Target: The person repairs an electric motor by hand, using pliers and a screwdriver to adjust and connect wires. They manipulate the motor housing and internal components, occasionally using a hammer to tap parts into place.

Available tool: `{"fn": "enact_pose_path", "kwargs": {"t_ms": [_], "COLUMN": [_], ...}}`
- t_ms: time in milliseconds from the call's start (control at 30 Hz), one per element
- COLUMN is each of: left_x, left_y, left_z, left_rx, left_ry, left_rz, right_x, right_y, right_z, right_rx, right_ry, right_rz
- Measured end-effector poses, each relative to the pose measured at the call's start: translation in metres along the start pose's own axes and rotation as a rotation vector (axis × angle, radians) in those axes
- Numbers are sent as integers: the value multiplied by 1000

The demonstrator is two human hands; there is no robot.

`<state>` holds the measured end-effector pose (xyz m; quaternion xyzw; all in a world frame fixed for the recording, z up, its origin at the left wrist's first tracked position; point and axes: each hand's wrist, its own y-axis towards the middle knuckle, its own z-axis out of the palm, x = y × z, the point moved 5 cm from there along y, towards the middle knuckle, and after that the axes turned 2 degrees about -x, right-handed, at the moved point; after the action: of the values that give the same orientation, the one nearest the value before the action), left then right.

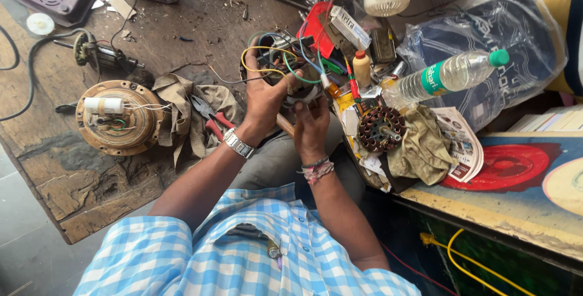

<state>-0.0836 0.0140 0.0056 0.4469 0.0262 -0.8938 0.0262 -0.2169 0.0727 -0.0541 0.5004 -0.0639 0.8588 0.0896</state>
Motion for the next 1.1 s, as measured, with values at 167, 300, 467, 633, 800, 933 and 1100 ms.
{"fn": "enact_pose_path", "kwargs": {"t_ms": [167, 300, 467, 633, 800, 933, 1100], "left_x": [-2, 0, 4, 0, -1, -5, 0], "left_y": [3, 4, 4, 3, -2, 0, -2], "left_z": [-1, -3, -3, -4, -5, -8, -10], "left_rx": [34, 6, -16, 7, 5, -6, -43], "left_ry": [17, -51, -70, -114, -33, -16, 36], "left_rz": [-5, -50, -85, -86, -112, -25, 4], "right_x": [-1, 11, 13, 13, 6, 0, 4], "right_y": [5, 6, 8, 4, 9, 6, -1], "right_z": [6, 8, 6, 5, -1, 3, 13], "right_rx": [-67, -16, -7, -8, 6, 81, 153], "right_ry": [332, 134, 109, 3, 71, 207, -93], "right_rz": [213, 11, 5, -63, 42, 213, -61]}}
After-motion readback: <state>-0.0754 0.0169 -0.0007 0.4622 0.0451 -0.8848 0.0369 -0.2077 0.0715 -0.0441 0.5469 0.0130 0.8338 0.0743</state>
